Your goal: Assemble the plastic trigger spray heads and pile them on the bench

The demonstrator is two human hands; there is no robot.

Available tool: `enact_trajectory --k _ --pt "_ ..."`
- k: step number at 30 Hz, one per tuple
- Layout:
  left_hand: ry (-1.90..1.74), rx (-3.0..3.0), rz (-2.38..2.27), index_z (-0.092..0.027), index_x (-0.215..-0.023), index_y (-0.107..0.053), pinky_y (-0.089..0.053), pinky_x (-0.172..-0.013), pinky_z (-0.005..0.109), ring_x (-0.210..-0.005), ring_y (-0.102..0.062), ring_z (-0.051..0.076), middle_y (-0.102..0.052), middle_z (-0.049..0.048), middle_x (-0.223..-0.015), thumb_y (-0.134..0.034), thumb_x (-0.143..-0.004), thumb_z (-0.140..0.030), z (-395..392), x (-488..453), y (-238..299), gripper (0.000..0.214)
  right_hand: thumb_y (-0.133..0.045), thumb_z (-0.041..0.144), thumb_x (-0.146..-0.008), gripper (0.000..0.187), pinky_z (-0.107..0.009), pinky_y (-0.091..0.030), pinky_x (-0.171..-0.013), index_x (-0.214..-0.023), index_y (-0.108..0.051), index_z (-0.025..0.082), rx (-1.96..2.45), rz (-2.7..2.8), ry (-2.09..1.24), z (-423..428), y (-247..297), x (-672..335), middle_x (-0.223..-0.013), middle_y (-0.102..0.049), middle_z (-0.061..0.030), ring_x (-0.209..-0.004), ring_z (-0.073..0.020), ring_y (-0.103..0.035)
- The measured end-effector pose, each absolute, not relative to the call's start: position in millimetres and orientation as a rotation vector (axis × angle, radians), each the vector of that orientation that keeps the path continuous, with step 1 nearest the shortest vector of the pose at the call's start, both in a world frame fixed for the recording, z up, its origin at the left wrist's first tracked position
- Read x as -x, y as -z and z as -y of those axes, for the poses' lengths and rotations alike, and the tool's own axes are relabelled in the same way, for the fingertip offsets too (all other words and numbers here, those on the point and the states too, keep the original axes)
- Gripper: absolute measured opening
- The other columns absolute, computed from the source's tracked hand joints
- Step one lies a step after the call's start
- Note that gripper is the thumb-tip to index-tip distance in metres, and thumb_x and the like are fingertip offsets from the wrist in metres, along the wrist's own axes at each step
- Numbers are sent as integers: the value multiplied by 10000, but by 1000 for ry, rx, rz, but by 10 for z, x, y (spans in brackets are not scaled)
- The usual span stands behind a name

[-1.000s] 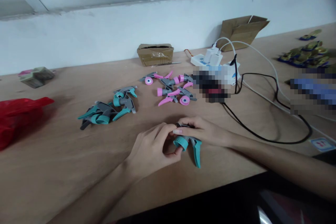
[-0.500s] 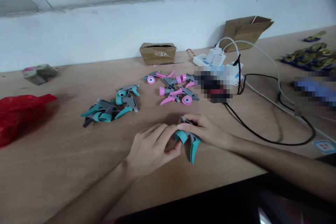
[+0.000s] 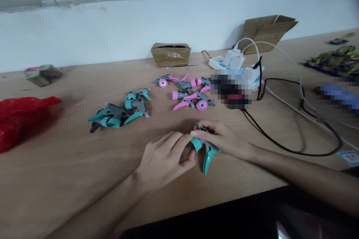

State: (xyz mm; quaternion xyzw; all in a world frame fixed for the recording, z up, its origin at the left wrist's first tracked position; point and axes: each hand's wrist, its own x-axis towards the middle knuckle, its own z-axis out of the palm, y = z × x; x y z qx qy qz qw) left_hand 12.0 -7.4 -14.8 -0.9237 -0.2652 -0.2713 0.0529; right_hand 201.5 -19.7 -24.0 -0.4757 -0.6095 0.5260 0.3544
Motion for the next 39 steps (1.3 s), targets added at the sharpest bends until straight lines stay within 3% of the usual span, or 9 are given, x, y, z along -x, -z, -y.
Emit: enact_trajectory --k 5,11,17,26,32,39 --pt "800 2744 910 -148 -905 -595 -469 -522 266 -608 -617 151 -652 8 -750 -511 -750 -182 96 -149 178 180 -567 488 -786 338 -189 -349 -465 -693 -492 172 1230 1505 -1343 195 232 -1983 -598 -447 53 -527 -62 -445" --pt "854 2768 1014 -184 -1041 -577 -471 -561 234 -692 -639 135 -672 -1 -831 -524 -804 -177 42 -131 185 242 -522 508 -813 345 -222 -388 -537 -713 -529 178 1325 1474 -1164 196 300 -1950 -630 -549 29 -577 -91 -507" --pt "1007 2799 953 -191 -907 -613 -483 -627 215 -724 -629 117 -666 -9 -819 -557 -821 -148 -64 -91 184 111 -483 524 -837 358 -255 -438 -631 -760 -535 179 1303 1412 -1169 225 294 -1936 -722 -637 -15 -670 -122 -575" --pt "1010 2822 795 -177 -861 -612 -491 -644 257 -709 -562 132 -636 10 -770 -549 -805 -110 -89 -98 158 108 -498 470 -844 309 -252 -442 -629 -752 -537 178 1273 1426 -1197 211 251 -1967 -700 -601 1 -654 -109 -551" --pt "995 2817 842 -152 -845 -602 -469 -610 261 -682 -535 142 -606 27 -734 -549 -795 -104 -39 -127 116 87 -673 437 -713 331 -259 -453 -642 -840 -507 180 1173 1441 -1294 214 274 -1995 -763 -619 0 -705 -123 -580" --pt "1200 2820 1252 -189 -758 -588 -475 -617 237 -640 -530 114 -554 -15 -688 -532 -820 -155 -84 -46 7 90 -724 420 -658 352 -221 -399 -535 -803 -502 189 1194 1463 -1371 163 291 -2064 -674 -546 41 -581 -82 -484"
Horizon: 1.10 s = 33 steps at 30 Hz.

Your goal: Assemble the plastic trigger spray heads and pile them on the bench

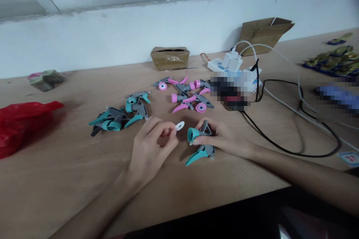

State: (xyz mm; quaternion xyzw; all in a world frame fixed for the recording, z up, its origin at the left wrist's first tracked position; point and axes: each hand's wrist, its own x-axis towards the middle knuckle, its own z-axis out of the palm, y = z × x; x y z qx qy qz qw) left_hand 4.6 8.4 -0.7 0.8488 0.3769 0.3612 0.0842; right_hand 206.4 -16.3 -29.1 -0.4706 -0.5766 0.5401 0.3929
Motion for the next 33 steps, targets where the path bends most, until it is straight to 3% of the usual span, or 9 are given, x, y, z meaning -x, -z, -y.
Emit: enact_trajectory --k 4,11,15,22,27,33 --pt "-776 -2103 -996 -180 -783 -601 -454 -492 189 -539 -531 87 -544 -34 -629 -498 -862 -249 -82 -40 -31 146 -725 378 -665 324 -209 -398 -534 -823 -520 184 1156 1469 -1435 129 235 -2117 -683 -523 43 -602 -78 -472" --pt "-656 -1898 -939 -161 -775 -621 -427 -474 191 -528 -499 85 -558 -19 -627 -528 -848 -287 -73 -61 -4 174 -733 322 -661 312 -223 -451 -583 -874 -547 190 1015 1437 -1543 102 218 -2161 -773 -577 26 -665 -92 -530" --pt "-659 -1917 -962 -165 -728 -596 -400 -470 199 -531 -475 87 -524 -28 -613 -533 -841 -305 -38 -86 18 190 -741 277 -655 280 -216 -448 -595 -864 -580 182 980 1460 -1573 116 226 -2158 -752 -587 28 -663 -86 -533" --pt "-719 -2191 -1087 -170 -621 -515 -282 -440 194 -467 -333 63 -320 -73 -522 -571 -794 -274 44 -116 7 209 -746 281 -653 278 -208 -440 -586 -871 -602 186 980 1494 -1592 129 218 -2150 -739 -586 32 -643 -78 -518" --pt "-897 -2300 -1105 -187 -757 -540 -322 -467 172 -471 -385 56 -343 -91 -530 -605 -746 -187 83 -118 57 65 -748 283 -649 283 -201 -433 -570 -867 -605 174 926 1475 -1609 123 224 -2145 -720 -580 35 -624 -71 -514" --pt "-1054 -2426 -846 -189 -803 -581 -356 -492 161 -494 -412 47 -401 -74 -590 -602 -748 -103 80 -133 85 104 -750 263 -654 264 -189 -421 -566 -861 -610 177 896 1463 -1634 130 243 -2144 -705 -576 47 -612 -62 -511"
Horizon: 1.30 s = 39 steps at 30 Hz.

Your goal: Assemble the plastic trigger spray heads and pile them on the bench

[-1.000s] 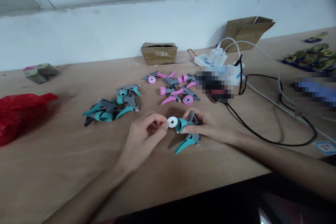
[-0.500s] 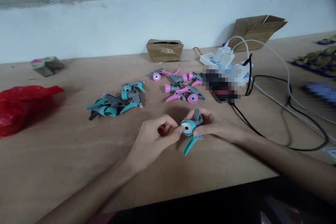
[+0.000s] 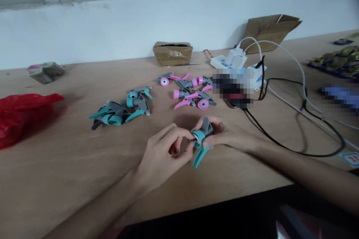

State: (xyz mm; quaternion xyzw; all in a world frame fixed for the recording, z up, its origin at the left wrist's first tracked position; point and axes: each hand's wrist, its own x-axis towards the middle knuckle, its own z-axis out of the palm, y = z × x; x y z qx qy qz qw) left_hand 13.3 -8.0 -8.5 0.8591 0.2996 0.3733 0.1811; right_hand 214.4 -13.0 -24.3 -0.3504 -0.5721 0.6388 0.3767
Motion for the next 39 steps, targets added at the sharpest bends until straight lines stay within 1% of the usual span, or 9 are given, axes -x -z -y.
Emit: enact_trajectory --k 4,7,11,16,23,28,34,37,39 --pt "-1084 -2432 -825 -184 -822 -582 -363 -480 161 -483 -408 46 -409 -74 -594 -609 -743 -100 80 -137 84 119 -763 245 -635 269 -187 -435 -613 -848 -613 179 895 1441 -1633 134 240 -2139 -744 -604 42 -659 -64 -536" --pt "-1093 -2447 -828 -184 -846 -596 -363 -475 162 -476 -403 48 -403 -76 -578 -611 -750 -109 99 -142 81 122 -756 254 -645 257 -190 -439 -609 -849 -617 181 912 1448 -1629 137 242 -2136 -741 -608 39 -661 -69 -539" --pt "-1086 -2467 -854 -192 -829 -615 -364 -478 161 -471 -398 50 -390 -79 -552 -606 -756 -117 124 -149 79 105 -743 275 -661 247 -191 -434 -582 -857 -624 183 935 1487 -1622 144 247 -2132 -734 -606 32 -652 -75 -535" --pt "-1051 -2450 -890 -194 -842 -616 -362 -484 162 -478 -407 49 -398 -79 -561 -602 -752 -129 118 -148 98 112 -745 289 -658 252 -199 -439 -608 -856 -630 183 984 1491 -1574 147 260 -2139 -751 -600 28 -667 -77 -537" --pt "-990 -2369 -1041 -194 -779 -609 -331 -478 176 -472 -375 55 -380 -82 -537 -585 -746 -141 128 -168 102 67 -743 290 -659 226 -193 -408 -561 -830 -630 194 1048 1464 -1469 163 317 -2100 -683 -551 48 -614 -70 -484" --pt "-939 -2243 -1095 -183 -770 -594 -323 -462 173 -470 -356 55 -347 -81 -541 -579 -754 -140 133 -175 101 48 -740 250 -659 212 -192 -421 -589 -832 -632 195 1007 1422 -1425 194 338 -2034 -705 -570 48 -635 -69 -501" --pt "-866 -2335 -955 -188 -787 -582 -348 -476 162 -504 -412 52 -428 -69 -595 -571 -782 -137 109 -119 82 53 -766 278 -625 248 -197 -417 -581 -799 -619 179 1034 1401 -1447 236 294 -2021 -678 -557 53 -615 -68 -492" --pt "-935 -2407 -905 -193 -809 -601 -360 -484 163 -513 -430 53 -442 -63 -600 -567 -813 -158 95 -94 79 49 -757 305 -639 256 -194 -417 -561 -820 -628 178 1026 1383 -1518 219 283 -2032 -681 -569 48 -609 -68 -504" --pt "-1035 -2423 -867 -190 -839 -608 -369 -481 165 -512 -441 55 -453 -61 -599 -583 -818 -176 91 -80 78 36 -751 314 -647 263 -205 -446 -597 -842 -637 179 986 1347 -1595 198 280 -2044 -725 -600 33 -646 -78 -539"
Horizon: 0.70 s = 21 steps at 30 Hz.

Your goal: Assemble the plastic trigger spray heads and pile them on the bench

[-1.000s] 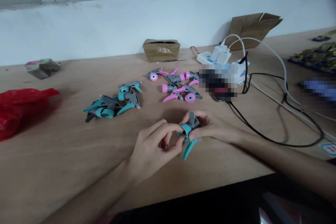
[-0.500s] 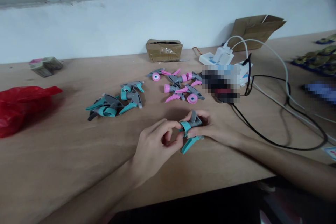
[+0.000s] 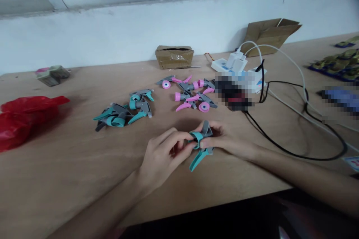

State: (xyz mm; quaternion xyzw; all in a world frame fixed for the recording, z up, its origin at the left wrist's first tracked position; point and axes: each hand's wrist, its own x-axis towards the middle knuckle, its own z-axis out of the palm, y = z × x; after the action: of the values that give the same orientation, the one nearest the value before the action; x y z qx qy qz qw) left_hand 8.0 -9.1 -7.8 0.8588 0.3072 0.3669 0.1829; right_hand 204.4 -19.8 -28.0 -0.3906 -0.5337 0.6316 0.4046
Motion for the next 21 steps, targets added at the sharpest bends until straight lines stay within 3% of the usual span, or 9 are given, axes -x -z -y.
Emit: enact_trajectory --k 8,15,21 --pt "-1295 -2422 -788 -179 -911 -603 -425 -513 186 -544 -501 69 -520 -45 -626 -583 -786 -103 102 -40 47 147 -720 275 -697 262 -262 -460 -756 -936 -651 193 818 1301 -1736 151 222 -2130 -851 -649 0 -773 -105 -578" --pt "-1165 -2394 -694 -172 -946 -567 -446 -484 189 -562 -497 77 -510 -24 -702 -665 -673 -142 110 -84 87 291 -754 217 -645 272 -232 -441 -727 -894 -652 187 797 1271 -1775 130 220 -2137 -812 -637 26 -729 -82 -565" --pt "-1120 -2522 -664 -192 -938 -598 -475 -515 203 -593 -497 78 -505 4 -795 -653 -701 -194 98 -92 135 243 -754 222 -641 255 -239 -446 -687 -874 -657 180 803 1252 -1765 115 215 -2123 -795 -638 18 -721 -92 -569"
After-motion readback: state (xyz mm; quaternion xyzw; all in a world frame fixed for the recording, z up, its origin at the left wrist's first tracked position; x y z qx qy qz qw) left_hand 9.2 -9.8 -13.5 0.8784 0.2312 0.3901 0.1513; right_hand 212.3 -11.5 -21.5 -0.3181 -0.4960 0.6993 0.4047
